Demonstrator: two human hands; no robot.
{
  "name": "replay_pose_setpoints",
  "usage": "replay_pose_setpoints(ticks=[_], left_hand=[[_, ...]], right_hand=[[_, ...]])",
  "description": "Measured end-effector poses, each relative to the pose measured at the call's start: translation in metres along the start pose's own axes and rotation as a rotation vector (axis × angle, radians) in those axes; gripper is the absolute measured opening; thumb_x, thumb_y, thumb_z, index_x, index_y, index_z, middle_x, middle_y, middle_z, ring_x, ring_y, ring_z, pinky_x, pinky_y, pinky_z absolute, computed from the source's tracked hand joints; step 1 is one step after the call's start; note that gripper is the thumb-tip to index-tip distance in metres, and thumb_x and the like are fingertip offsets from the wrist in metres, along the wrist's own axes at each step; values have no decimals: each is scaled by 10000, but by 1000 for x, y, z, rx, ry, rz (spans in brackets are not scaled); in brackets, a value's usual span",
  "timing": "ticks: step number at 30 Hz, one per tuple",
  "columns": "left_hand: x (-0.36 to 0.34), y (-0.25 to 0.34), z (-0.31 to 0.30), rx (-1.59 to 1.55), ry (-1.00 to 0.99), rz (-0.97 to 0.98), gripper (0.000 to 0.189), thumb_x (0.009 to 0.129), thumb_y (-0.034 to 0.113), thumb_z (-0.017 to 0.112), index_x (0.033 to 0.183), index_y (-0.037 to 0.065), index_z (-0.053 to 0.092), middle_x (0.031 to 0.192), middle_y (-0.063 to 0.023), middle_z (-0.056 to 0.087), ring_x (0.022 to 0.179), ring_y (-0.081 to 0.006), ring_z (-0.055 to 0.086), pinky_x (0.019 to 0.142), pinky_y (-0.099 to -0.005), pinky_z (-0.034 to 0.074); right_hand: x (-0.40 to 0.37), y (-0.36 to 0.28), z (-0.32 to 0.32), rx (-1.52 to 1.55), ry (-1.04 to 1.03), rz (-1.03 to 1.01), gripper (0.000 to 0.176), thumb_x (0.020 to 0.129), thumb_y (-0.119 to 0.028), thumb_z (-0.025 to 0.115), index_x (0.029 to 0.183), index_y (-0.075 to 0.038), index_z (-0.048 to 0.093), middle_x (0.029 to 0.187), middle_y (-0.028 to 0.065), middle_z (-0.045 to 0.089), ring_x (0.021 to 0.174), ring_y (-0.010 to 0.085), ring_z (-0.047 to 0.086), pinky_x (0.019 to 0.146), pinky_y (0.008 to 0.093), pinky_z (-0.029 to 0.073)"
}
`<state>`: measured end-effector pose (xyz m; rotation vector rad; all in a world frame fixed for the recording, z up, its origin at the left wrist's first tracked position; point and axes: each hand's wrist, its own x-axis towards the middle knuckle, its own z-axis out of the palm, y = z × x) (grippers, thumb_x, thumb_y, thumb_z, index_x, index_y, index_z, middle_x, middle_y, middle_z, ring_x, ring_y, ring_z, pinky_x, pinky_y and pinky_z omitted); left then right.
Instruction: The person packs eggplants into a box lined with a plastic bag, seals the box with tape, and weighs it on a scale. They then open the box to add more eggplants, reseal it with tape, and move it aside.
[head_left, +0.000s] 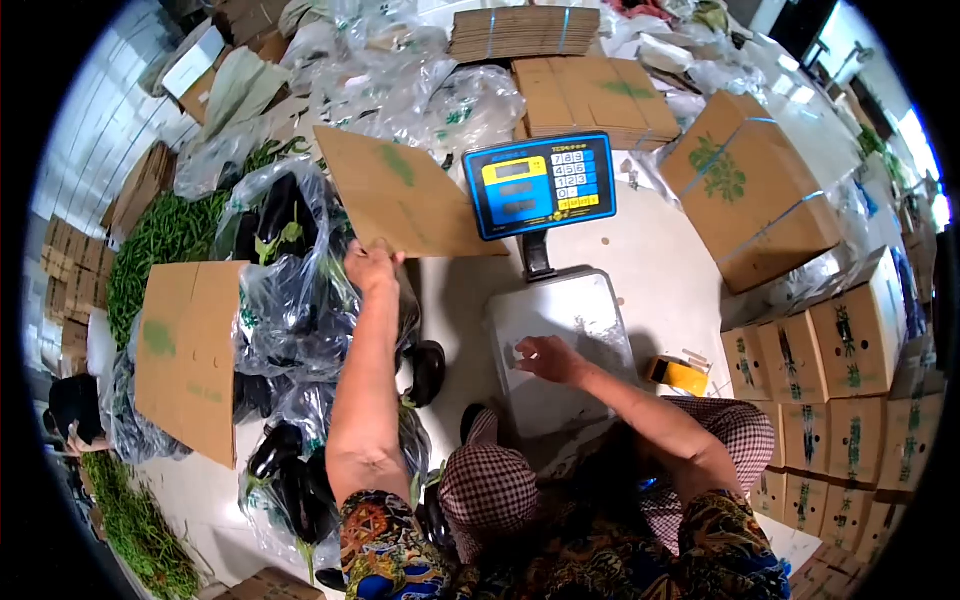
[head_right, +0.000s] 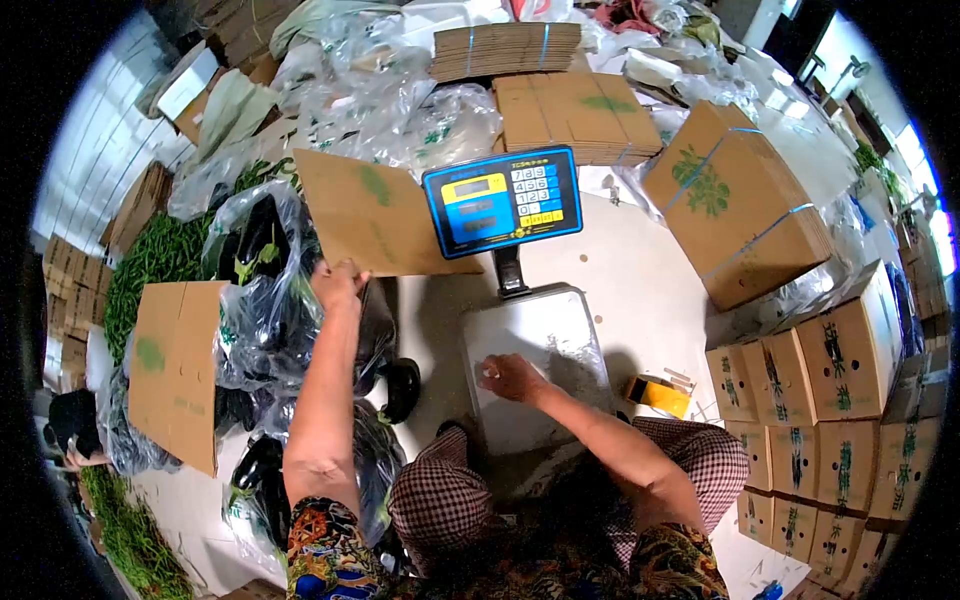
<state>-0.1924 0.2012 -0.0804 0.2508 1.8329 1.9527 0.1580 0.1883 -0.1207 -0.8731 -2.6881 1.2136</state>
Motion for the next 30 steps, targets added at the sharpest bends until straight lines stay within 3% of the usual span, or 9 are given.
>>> replay_pose_setpoints(ticks=[5, 9, 15, 20, 24, 25, 26, 27, 30], left_hand=[[-36, 103, -25, 10, -65, 325, 87, 880, 73, 570, 938, 10, 577, 871, -75, 621, 673, -151, 596, 515, -256, 530], [-102, 183, -53, 205, -49, 686, 171, 917, 139, 564, 1032, 13, 567, 913, -49, 619, 750, -121, 597, 594, -240, 524], [-238, 286, -87, 374, -99, 883, 217, 937, 155, 556, 1060, -21, 580, 864, -52, 601, 700, -107, 574, 625, -256, 481], [-288, 301, -119, 468, -316, 960, 188, 916, 130, 580, 1023, -24, 602, 793, -56, 591, 693, -117, 576, 620, -255, 457], [-300, 295, -115, 488, -582, 953, 164, 859, 19, 591, 1012, -35, 617, 913, -87, 668, 773, -133, 604, 711, -263, 490], [-297, 293, -110, 547, -599, 948, 166, 856, 22, 595, 1013, -28, 618, 920, -84, 670, 782, -135, 607, 726, -266, 491], [-290, 289, -104, 611, -616, 941, 168, 854, 25, 600, 1014, -22, 619, 926, -81, 672, 792, -138, 611, 742, -268, 493], [-281, 282, -96, 681, -632, 931, 171, 851, 29, 605, 1016, -16, 621, 933, -78, 673, 801, -141, 614, 757, -270, 494], [-231, 231, -57, 561, -685, 750, 261, 850, 62, 625, 1102, 7, 589, 1033, -76, 653, 927, -159, 615, 838, -276, 485]], right_hand=[[5, -32, -48, 87, 163, -96, 300, 813, -230, 668, 1022, -21, 618, 913, 171, 662, 824, 338, 654, 722, 428, 528], [1, -85, -100, 29, 168, -38, 364, 815, -164, 666, 1123, 4, 571, 1059, 206, 623, 986, 352, 622, 843, 439, 504], [-56, -191, -204, -387, 918, -663, 725, 689, -72, 720, 1363, -77, 453, 1414, 194, 389, 1284, 361, 375, 1055, 439, 340], [-157, -251, -288, -989, 1397, -612, 904, 609, -159, 819, 1408, -93, 400, 1465, 191, 356, 1321, 349, 353, 1065, 426, 279], [-227, -254, -298, -1211, 1053, -201, 949, 653, -269, 817, 1447, -86, 331, 1376, 179, 467, 1268, 320, 424, 972, 424, 338], [-239, -262, -290, -1118, 813, 55, 772, 661, -218, 806, 1339, -67, 469, 1165, 163, 593, 1103, 322, 540, 891, 407, 395], [-250, -246, -291, -960, 719, -136, 451, 739, -228, 738, 1130, -66, 581, 795, 79, 625, 823, 265, 618, 711, 398, 447], [-253, -225, -289, -839, 519, -154, 223, 796, -254, 685, 893, -75, 594, 664, 76, 589, 670, 284, 615, 589, 402, 482], [-251, -210, -243, -773, 151, -18, 208, 893, -242, 585, 839, -42, 568, 693, 87, 609, 612, 274, 617, 532, 410, 511]])
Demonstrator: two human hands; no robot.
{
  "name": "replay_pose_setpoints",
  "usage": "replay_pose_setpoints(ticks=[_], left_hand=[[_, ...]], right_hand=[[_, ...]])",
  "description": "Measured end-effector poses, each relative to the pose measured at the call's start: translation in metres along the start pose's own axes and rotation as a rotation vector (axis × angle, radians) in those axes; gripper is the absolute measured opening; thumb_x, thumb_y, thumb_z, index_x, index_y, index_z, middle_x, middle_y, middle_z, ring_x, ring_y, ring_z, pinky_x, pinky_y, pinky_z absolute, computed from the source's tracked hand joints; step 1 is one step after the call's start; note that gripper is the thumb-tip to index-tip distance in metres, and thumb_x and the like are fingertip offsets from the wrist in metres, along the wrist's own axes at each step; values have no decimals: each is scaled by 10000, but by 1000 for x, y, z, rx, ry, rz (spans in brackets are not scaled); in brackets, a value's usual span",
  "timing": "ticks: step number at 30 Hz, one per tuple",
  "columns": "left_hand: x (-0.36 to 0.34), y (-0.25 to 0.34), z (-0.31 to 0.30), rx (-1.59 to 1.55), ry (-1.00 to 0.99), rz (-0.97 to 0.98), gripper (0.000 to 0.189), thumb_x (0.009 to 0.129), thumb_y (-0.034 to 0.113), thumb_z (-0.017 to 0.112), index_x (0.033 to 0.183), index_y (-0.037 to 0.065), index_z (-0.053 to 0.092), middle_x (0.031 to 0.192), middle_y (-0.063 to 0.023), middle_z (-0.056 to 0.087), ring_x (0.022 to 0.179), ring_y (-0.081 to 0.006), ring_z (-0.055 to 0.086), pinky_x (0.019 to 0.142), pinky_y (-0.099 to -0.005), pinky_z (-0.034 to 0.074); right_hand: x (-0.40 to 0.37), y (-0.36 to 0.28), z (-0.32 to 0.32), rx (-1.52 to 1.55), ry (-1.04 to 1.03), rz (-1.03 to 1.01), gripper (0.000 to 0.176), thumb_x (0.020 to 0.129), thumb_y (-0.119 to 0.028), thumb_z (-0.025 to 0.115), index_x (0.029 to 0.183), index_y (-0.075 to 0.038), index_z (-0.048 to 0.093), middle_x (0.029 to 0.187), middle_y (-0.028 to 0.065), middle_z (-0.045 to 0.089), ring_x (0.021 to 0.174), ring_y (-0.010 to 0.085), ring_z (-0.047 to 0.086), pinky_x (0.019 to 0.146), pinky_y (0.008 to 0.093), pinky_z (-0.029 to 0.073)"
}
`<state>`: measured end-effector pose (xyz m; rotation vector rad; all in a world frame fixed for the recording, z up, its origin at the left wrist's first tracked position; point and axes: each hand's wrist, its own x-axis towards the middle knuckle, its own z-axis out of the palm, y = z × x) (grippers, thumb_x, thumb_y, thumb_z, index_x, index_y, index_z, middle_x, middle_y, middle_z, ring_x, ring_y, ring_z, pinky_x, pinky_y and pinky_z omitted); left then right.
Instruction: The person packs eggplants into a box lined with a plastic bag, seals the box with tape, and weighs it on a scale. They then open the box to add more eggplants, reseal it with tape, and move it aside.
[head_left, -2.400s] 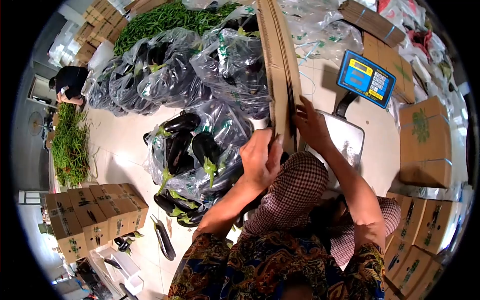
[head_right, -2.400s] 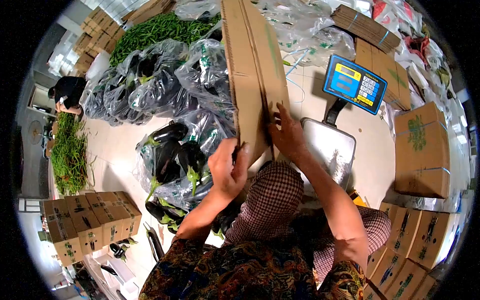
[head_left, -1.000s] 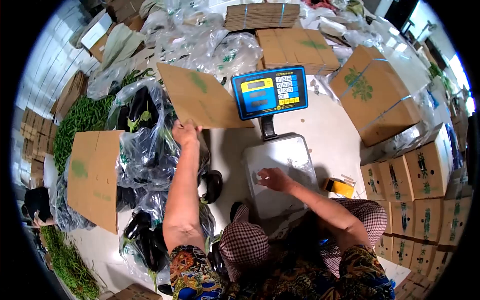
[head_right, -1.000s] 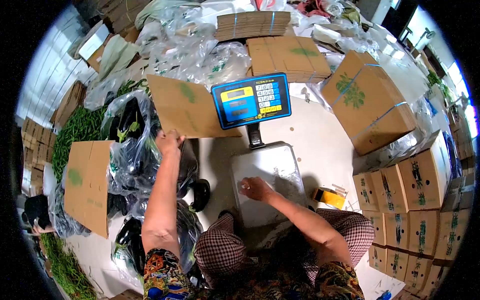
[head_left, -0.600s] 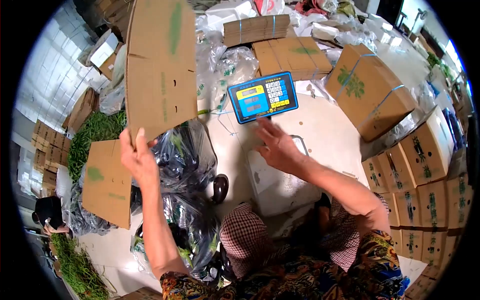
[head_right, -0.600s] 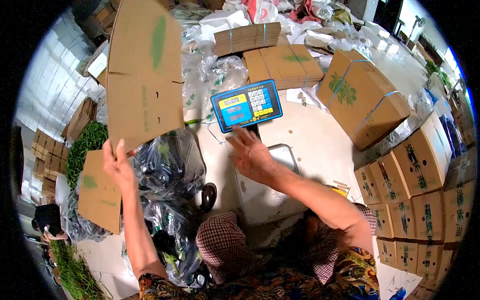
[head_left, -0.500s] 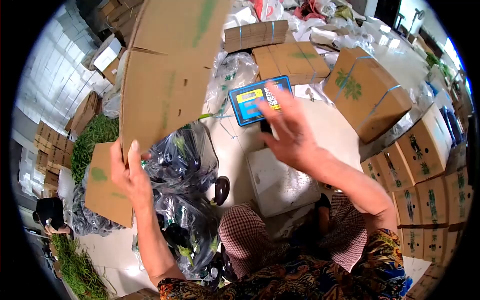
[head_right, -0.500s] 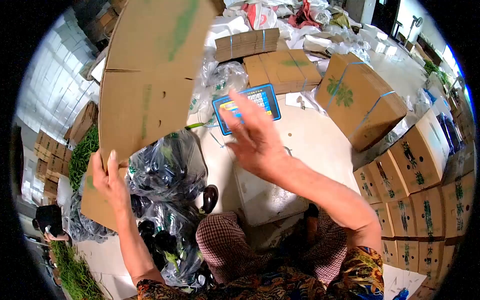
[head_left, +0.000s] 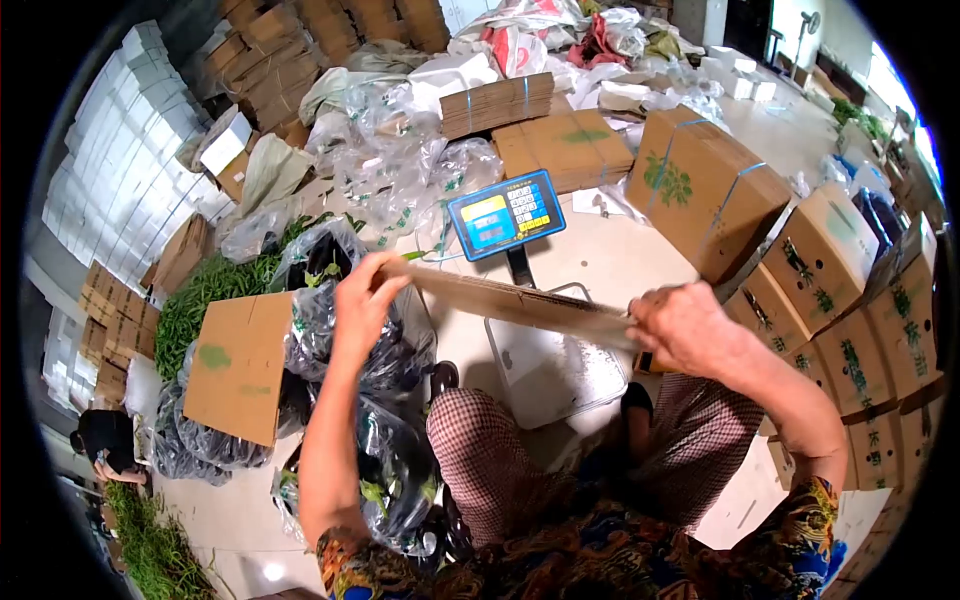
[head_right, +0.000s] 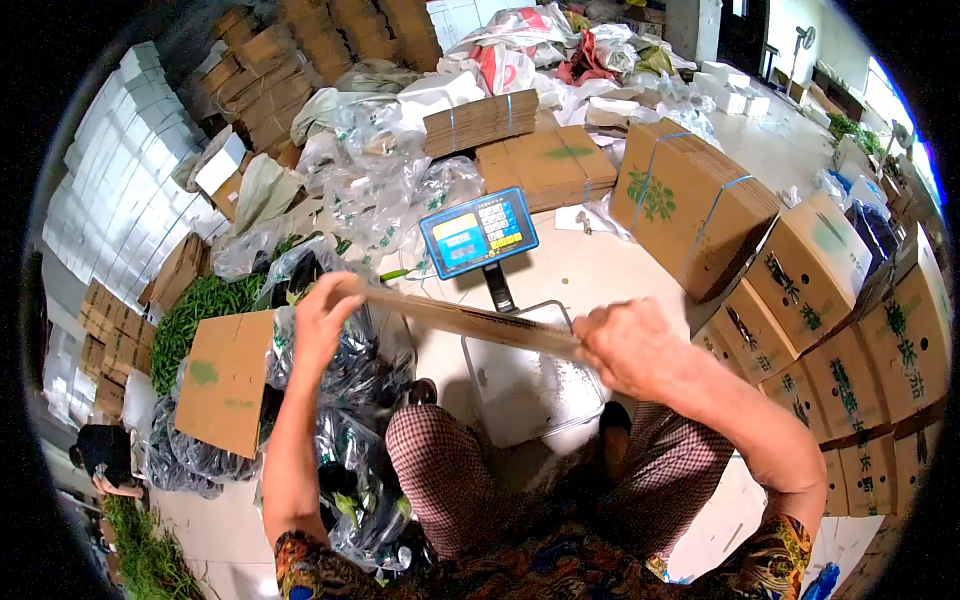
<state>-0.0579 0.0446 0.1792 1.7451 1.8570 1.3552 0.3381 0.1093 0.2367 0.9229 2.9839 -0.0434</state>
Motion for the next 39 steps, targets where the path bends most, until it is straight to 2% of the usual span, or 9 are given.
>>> replay_pose_setpoints(ticks=[7, 11, 17, 22, 27, 31, 35, 37, 39], left_hand=[[44, -82, 124, -323, 100, -359, 933, 815, 413, 726, 1475, 17, 197, 1404, -231, 384, 1165, -267, 524, 947, -365, 471], [52, -57, 146, -559, -38, -444, 955, 769, 515, 725, 1439, 32, 246, 1323, -125, 462, 1058, -208, 546, 713, -317, 497], [51, -27, 149, -643, -142, -533, 1051, 766, 550, 712, 1519, 126, 112, 1414, -93, 414, 1276, -238, 423, 761, -370, 509], [57, -36, 145, -615, -118, -532, 899, 790, 389, 723, 1494, 110, 238, 1255, -64, 562, 1158, -195, 524, 741, -333, 521], [77, -95, 146, -295, -77, -414, 514, 802, 130, 605, 1307, 63, 537, 884, -36, 639, 693, -131, 573, 579, -298, 488], [73, -26, 100, -178, -306, -100, 508, 737, 81, 587, 1241, 18, 572, 998, -72, 674, 876, -158, 623, 788, -286, 504], [37, -17, 109, 242, -493, -60, 583, 754, 139, 627, 1322, 61, 521, 1187, -166, 633, 1070, -237, 612, 946, -339, 454], [30, -2, 109, 160, -552, -206, 551, 794, 221, 632, 1311, 59, 529, 1214, -181, 601, 1147, -271, 556, 1011, -372, 400], [41, -23, 117, 135, -642, 13, 541, 843, 315, 601, 1310, 53, 524, 1251, -197, 557, 1202, -315, 503, 1054, -392, 349]], right_hand=[[5, -20, 73, 212, 35, 46, 205, 879, -180, 547, 884, 23, 567, 614, 197, 608, 628, 358, 643, 600, 441, 520], [14, -31, 76, 267, 30, 163, 248, 913, -215, 528, 899, 29, 566, 704, 230, 642, 695, 392, 657, 656, 470, 533], [33, -32, 84, 627, -88, 418, 483, 931, -483, 492, 986, -6, 545, 911, 270, 637, 905, 419, 623, 814, 484, 481], [24, 7, 103, 1111, -70, 536, 515, 925, -547, 478, 969, -34, 507, 849, 158, 592, 881, 262, 577, 845, 389, 456], [27, 44, 117, 747, 190, 356, 297, 903, -326, 555, 909, -33, 608, 829, 233, 639, 804, 333, 630, 741, 409, 479], [27, 103, 136, 559, 375, 458, 272, 894, -248, 523, 884, 7, 619, 745, 260, 619, 760, 425, 618, 693, 466, 484], [42, 95, 146, 395, 728, 645, 314, 881, -224, 543, 1086, 13, 559, 1180, 250, 548, 1089, 413, 502, 926, 468, 409], [64, 73, 123, 181, 1038, 498, 354, 862, -159, 572, 1182, -19, 517, 1327, 193, 447, 1201, 380, 407, 1010, 467, 335], [76, 48, 109, 153, 1022, 212, 360, 844, -83, 584, 1198, -41, 534, 1303, 166, 490, 1173, 350, 456, 976, 441, 379]])
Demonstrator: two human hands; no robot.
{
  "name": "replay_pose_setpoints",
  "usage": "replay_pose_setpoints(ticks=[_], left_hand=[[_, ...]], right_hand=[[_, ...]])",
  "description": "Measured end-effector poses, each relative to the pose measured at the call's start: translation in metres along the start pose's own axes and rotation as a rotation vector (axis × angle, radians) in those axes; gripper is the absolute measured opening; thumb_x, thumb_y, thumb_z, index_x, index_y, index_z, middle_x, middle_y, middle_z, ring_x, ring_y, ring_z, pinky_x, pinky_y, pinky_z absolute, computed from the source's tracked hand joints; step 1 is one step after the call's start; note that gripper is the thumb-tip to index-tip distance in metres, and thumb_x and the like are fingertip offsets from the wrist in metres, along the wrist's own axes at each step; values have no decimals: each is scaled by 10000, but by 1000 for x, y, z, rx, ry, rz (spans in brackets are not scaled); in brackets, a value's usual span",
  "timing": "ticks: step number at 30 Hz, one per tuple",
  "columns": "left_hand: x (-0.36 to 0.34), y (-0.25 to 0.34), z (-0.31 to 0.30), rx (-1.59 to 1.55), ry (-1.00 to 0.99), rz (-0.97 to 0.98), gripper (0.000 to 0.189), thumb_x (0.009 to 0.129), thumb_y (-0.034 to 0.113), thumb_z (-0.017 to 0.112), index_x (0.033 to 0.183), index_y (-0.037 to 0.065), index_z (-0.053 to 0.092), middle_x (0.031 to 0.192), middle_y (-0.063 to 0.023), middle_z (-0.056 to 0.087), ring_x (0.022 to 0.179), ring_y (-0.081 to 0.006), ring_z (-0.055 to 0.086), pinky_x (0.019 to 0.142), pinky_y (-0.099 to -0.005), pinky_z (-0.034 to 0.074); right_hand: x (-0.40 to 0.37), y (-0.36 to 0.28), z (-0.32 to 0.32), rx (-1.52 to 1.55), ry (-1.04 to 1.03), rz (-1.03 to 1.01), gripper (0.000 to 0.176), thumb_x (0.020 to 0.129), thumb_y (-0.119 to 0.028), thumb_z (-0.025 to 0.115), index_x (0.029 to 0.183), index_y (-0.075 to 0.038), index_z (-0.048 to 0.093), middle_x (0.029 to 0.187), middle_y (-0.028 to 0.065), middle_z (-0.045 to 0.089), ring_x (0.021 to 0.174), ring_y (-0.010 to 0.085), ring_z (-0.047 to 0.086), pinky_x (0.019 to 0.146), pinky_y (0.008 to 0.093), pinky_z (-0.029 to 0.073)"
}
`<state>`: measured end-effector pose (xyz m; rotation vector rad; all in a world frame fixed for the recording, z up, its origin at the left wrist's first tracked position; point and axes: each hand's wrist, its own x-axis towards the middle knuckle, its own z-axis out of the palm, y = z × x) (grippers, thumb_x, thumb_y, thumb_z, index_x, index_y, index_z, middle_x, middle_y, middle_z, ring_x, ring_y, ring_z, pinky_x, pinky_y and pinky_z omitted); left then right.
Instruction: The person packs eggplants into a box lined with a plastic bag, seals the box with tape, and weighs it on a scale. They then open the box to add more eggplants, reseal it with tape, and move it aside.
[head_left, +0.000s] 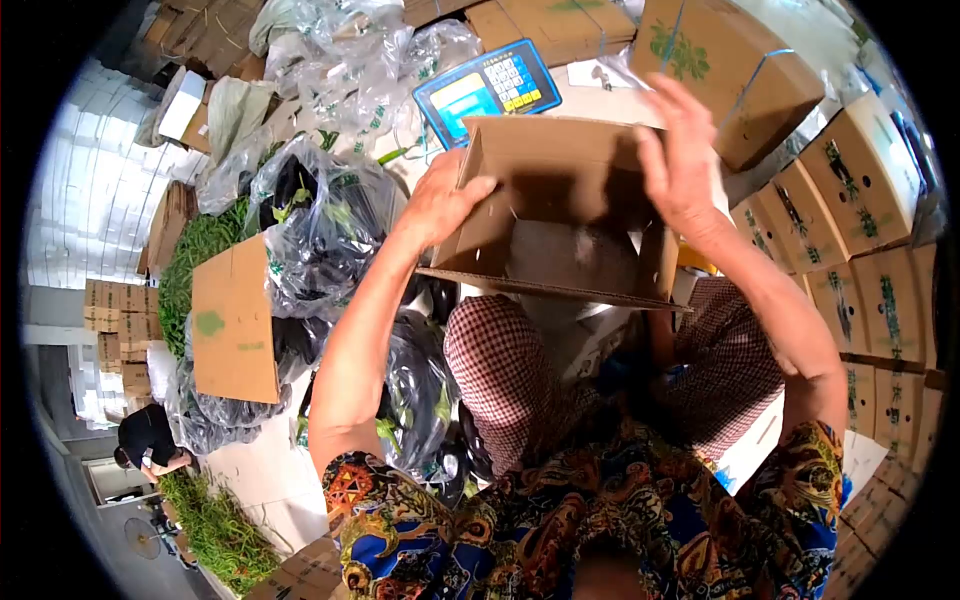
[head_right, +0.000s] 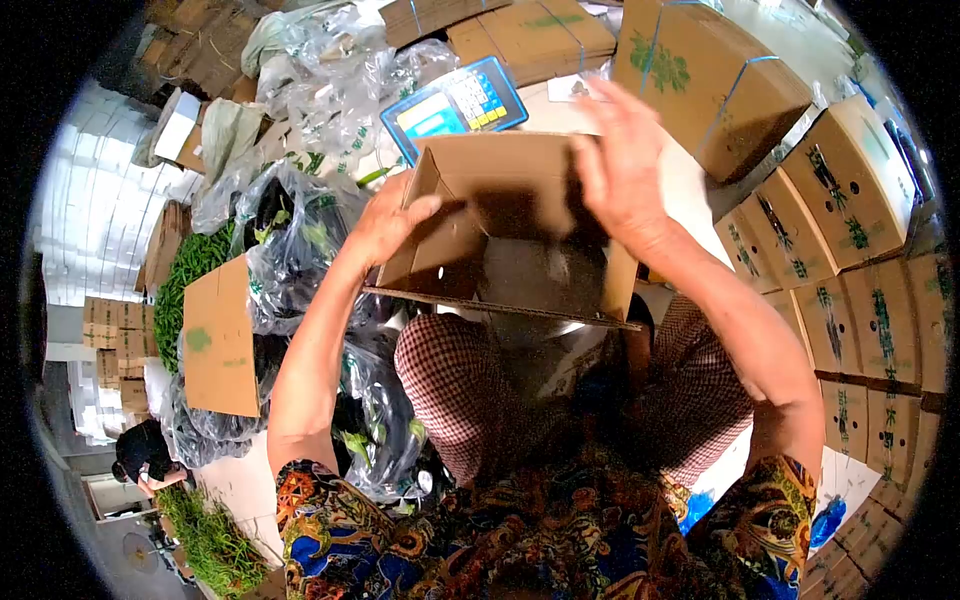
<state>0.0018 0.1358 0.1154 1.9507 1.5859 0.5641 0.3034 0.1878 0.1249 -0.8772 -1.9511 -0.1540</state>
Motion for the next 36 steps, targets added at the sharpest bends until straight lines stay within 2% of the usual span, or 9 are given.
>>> replay_pose_setpoints(ticks=[9, 12, 18, 20, 27, 29, 31, 34, 36], left_hand=[[-6, -27, 10, -29, -384, 80, 860, 862, 316, 595, 1509, 47, 97, 1573, -197, -16, 1459, -289, -34, 1176, -367, 70], [-16, -22, 26, 86, -413, 65, 732, 815, 143, 620, 1458, 11, 296, 1586, -127, 74, 1455, -277, 100, 1173, -373, 118], [-46, -11, 7, -836, 102, -319, 586, 993, 449, 370, 1407, 34, 396, 1444, -130, 428, 1366, -241, 347, 1116, -392, 254], [-73, -7, 24, -736, 185, -25, 665, 981, 517, 327, 1421, 20, 357, 1424, -163, 443, 1358, -257, 363, 1118, -411, 257], [-26, -26, 53, -271, 435, -187, 625, 983, 468, 348, 1388, -3, 414, 1474, -163, 365, 1360, -268, 349, 1118, -383, 239], [-13, -41, 60, -308, 354, -323, 615, 985, 459, 361, 1391, 0, 410, 1429, -173, 423, 1322, -282, 393, 1097, -355, 270], [-8, -44, 64, -377, 260, -381, 613, 985, 463, 370, 1394, 7, 409, 1389, -173, 472, 1287, -279, 428, 1081, -343, 292], [-5, -39, 66, -511, 189, -396, 626, 980, 488, 377, 1397, 22, 414, 1353, -158, 507, 1251, -252, 456, 1066, -348, 310], [-3, -30, 64, -544, 176, -458, 637, 975, 504, 384, 1398, 29, 417, 1357, -151, 501, 1243, -236, 456, 1060, -349, 316]], right_hand=[[-49, -7, 97, 139, -389, -342, 594, 852, -141, 537, 1415, -68, 361, 1443, 123, 378, 1297, 308, 378, 977, 411, 397], [-48, -20, 98, -475, -652, -841, 582, 897, -213, 452, 1442, -65, 314, 1498, 114, 321, 1371, 273, 306, 1011, 391, 381], [-82, 5, 126, -110, -729, -552, 573, 898, -177, 442, 1437, -35, 310, 1496, 142, 323, 1350, 293, 364, 1056, 392, 363], [-83, 4, 126, 12, -743, -488, 575, 886, -151, 459, 1430, -30, 318, 1485, 156, 336, 1343, 305, 372, 1062, 401, 361], [-74, 15, 134, 179, -817, -460, 615, 826, -40, 520, 1418, -52, 354, 1476, 138, 346, 1364, 297, 334, 1089, 400, 337], [-81, 50, 161, 307, -534, -555, 598, 787, 1, 580, 1364, -63, 434, 1386, 134, 456, 1288, 297, 433, 1060, 392, 384], [-30, 33, 85, 345, -765, -130, 433, 818, -57, 540, 1250, -55, 528, 1227, 113, 586, 1130, 304, 569, 945, 385, 497], [35, 30, 23, 83, -264, -642, 299, 854, -121, 583, 1140, -35, 562, 1108, 117, 624, 963, 287, 626, 766, 373, 551], [50, 37, 18, -141, -198, -448, 362, 921, -303, 556, 1151, -23, 556, 1033, 149, 640, 870, 277, 646, 664, 372, 559]])
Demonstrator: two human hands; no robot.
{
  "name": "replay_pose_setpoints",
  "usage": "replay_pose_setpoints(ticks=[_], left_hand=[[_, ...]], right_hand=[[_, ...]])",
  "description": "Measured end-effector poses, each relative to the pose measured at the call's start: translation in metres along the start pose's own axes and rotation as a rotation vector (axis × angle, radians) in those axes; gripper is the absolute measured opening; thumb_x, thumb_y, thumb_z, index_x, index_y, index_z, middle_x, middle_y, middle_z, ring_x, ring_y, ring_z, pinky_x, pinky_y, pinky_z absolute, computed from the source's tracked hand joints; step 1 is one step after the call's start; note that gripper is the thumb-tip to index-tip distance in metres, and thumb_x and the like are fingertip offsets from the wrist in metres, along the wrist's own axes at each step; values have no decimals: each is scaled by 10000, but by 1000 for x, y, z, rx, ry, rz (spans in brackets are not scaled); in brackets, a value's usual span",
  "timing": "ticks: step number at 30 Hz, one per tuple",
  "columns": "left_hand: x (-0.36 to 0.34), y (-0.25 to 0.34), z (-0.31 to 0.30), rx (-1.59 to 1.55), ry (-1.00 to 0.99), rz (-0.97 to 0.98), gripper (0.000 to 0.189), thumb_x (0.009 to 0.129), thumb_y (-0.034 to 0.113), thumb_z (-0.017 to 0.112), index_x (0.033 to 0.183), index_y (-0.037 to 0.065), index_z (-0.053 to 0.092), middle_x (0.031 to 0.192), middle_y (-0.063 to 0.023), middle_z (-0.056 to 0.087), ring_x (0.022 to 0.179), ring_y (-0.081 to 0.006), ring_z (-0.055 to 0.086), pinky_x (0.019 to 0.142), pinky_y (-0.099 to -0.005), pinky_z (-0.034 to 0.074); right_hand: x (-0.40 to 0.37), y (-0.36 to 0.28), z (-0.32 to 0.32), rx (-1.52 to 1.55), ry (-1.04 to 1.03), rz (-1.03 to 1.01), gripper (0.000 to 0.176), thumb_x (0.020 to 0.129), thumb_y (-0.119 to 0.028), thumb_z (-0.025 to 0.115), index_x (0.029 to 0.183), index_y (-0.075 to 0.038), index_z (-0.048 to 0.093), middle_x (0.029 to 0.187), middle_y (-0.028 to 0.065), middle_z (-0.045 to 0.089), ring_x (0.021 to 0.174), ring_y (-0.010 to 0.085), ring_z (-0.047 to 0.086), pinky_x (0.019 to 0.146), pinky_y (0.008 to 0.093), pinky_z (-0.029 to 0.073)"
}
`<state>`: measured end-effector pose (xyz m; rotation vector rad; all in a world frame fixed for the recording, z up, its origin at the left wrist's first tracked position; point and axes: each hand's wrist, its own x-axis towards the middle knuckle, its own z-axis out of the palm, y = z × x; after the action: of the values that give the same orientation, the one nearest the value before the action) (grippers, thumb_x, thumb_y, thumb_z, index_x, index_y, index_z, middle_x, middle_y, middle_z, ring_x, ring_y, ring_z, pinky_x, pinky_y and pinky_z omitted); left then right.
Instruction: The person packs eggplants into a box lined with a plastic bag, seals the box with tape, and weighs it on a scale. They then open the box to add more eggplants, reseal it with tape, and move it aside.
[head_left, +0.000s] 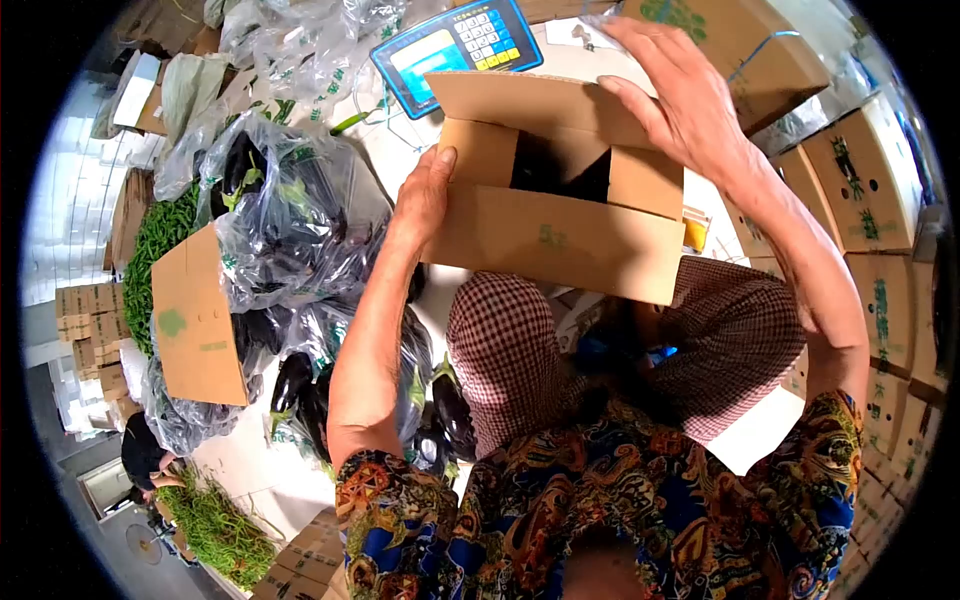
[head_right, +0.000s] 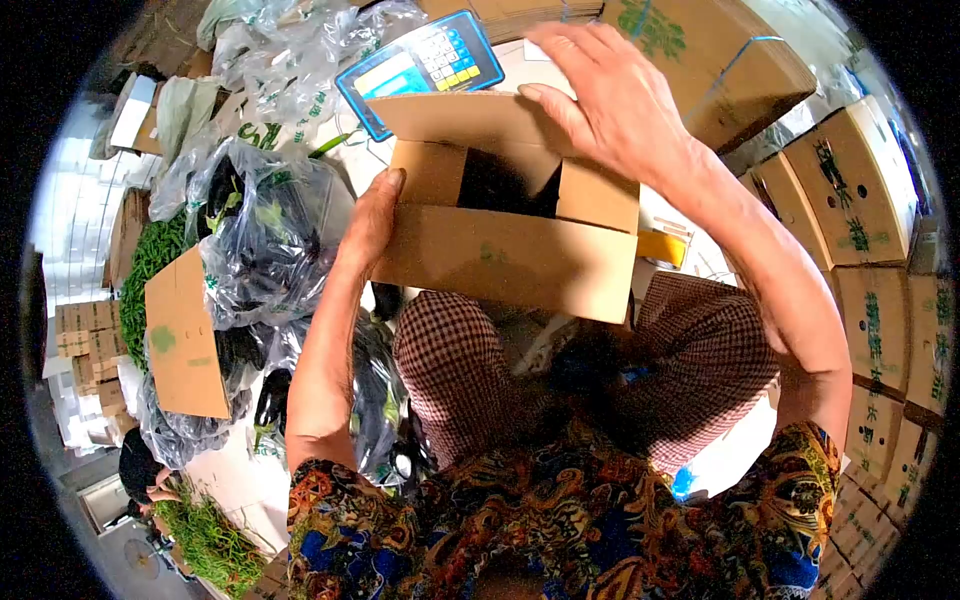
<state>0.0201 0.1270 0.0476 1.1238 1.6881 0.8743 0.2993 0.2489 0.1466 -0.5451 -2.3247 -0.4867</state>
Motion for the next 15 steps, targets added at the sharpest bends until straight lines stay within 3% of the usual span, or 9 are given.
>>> replay_pose_setpoints(ticks=[1, 2, 4, 5, 6, 8, 10, 11, 15], left_hand=[[-3, 4, 5, -86, 9, -18, 666, 973, 540, 354, 1397, 31, 421, 1363, -152, 495, 1257, -231, 445, 1077, -350, 293], [5, -9, 2, -74, 39, 27, 673, 972, 550, 340, 1396, 35, 424, 1354, -151, 504, 1246, -233, 458, 1067, -353, 312], [20, -35, -4, -55, 109, 111, 688, 971, 570, 313, 1395, 42, 430, 1337, -148, 521, 1226, -237, 484, 1047, -361, 349], [15, -38, -3, -133, 101, -31, 696, 969, 581, 299, 1394, 46, 433, 1324, -148, 531, 1211, -241, 500, 1029, -367, 374], [3, -13, -2, -212, 97, -159, 706, 967, 592, 284, 1394, 50, 436, 1312, -148, 541, 1197, -245, 516, 1011, -373, 398], [-4, -4, -1, -319, 115, -251, 721, 961, 614, 263, 1391, 64, 444, 1284, -147, 563, 1168, -253, 544, 974, -386, 440], [-2, -15, -1, -370, 163, -177, 733, 953, 636, 250, 1387, 82, 456, 1253, -146, 585, 1139, -261, 570, 936, -402, 475], [1, -18, -2, -474, 123, -225, 734, 947, 648, 257, 1427, 111, 398, 1348, -152, 509, 1202, -271, 519, 978, -417, 446], [9, 1, 0, -457, 13, -3, 701, 951, 631, 301, 1421, 114, 363, 1424, -142, 407, 1246, -279, 457, 1012, -421, 408]], right_hand=[[-9, -13, 4, 31, -594, 416, 542, 928, -507, 486, 1127, -7, 554, 867, 173, 654, 726, 289, 657, 603, 391, 554], [-18, -14, 11, 31, -813, 378, 670, 902, -625, 433, 1084, 8, 554, 713, 161, 638, 597, 293, 641, 572, 413, 549], [-19, -38, 2, 84, -788, 367, 666, 872, -643, 479, 1046, -4, 550, 646, 123, 630, 551, 278, 634, 565, 413, 547], [-31, -49, 3, 74, -802, 276, 689, 845, -640, 523, 1107, -3, 534, 815, 155, 661, 681, 270, 669, 567, 392, 550], [-52, -63, 6, 259, -785, 314, 773, 831, -624, 553, 1263, 13, 474, 1196, 246, 557, 1047, 325, 602, 787, 404, 528], [-88, -88, 21, 129, -600, 180, 872, 827, -612, 562, 1398, 15, 362, 1459, 254, 281, 1329, 371, 327, 1018, 435, 362], [-88, -84, 24, 204, -647, 225, 886, 830, -610, 558, 1423, 10, 337, 1485, 246, 229, 1370, 366, 228, 1065, 441, 268], [-90, -87, 24, 247, -674, 259, 893, 832, -609, 557, 1435, 7, 325, 1499, 241, 203, 1391, 363, 178, 1088, 444, 220], [-88, -90, 24, 192, -606, 161, 882, 823, -622, 557, 1404, 16, 378, 1469, 236, 248, 1368, 341, 223, 1071, 432, 251]])
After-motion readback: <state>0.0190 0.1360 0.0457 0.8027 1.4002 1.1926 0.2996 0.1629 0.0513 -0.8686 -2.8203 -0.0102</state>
